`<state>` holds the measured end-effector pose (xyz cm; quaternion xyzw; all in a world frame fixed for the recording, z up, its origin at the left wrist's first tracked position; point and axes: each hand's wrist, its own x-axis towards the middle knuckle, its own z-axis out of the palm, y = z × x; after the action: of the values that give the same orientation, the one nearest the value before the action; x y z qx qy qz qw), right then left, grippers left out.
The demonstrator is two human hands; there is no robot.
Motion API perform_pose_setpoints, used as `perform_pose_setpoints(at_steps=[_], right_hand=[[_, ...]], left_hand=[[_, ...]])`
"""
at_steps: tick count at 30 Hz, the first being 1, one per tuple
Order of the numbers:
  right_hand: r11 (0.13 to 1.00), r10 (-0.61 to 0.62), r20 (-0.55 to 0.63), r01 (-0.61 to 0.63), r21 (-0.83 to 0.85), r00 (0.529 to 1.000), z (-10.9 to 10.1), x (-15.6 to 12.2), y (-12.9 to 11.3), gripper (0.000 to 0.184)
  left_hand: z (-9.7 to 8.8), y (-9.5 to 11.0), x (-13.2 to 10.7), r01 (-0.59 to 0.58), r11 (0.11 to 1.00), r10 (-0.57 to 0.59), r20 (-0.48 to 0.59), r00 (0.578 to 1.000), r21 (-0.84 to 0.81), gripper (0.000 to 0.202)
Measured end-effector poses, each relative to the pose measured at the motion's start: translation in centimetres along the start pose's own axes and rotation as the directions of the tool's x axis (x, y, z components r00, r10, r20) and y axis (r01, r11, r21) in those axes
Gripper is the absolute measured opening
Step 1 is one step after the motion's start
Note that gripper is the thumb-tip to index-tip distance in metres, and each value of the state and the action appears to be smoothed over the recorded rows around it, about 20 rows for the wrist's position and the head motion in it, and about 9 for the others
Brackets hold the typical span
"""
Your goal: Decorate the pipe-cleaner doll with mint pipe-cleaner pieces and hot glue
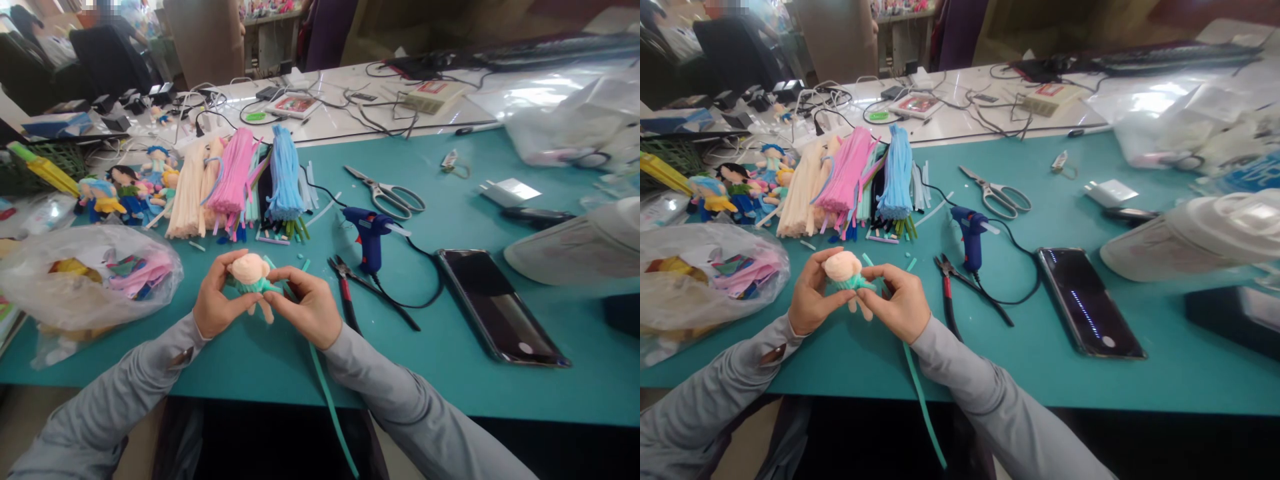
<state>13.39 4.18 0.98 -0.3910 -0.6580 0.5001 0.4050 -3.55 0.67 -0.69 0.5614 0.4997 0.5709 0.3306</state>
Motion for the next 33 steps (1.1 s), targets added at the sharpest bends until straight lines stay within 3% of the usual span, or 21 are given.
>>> perform_pose_setpoints(at_steps=[12,33], right_hand=[[0.998,0.058,-0.028,-0.058,-0.007,0.998,0.23,0.11,-0.35,0.009],[0.993,0.117,-0.019,-0.116,0.031,0.993,0.42,0.47,-0.44,0.011]], left_hand=[[0.19,-0.06,-0.38,-0.04,0.993,0.041,-0.012,0.999,0.11,0.057],[0.52,0.3,0.07,0.014,0.999,-0.01,-0.102,0.995,0.042,0.056]])
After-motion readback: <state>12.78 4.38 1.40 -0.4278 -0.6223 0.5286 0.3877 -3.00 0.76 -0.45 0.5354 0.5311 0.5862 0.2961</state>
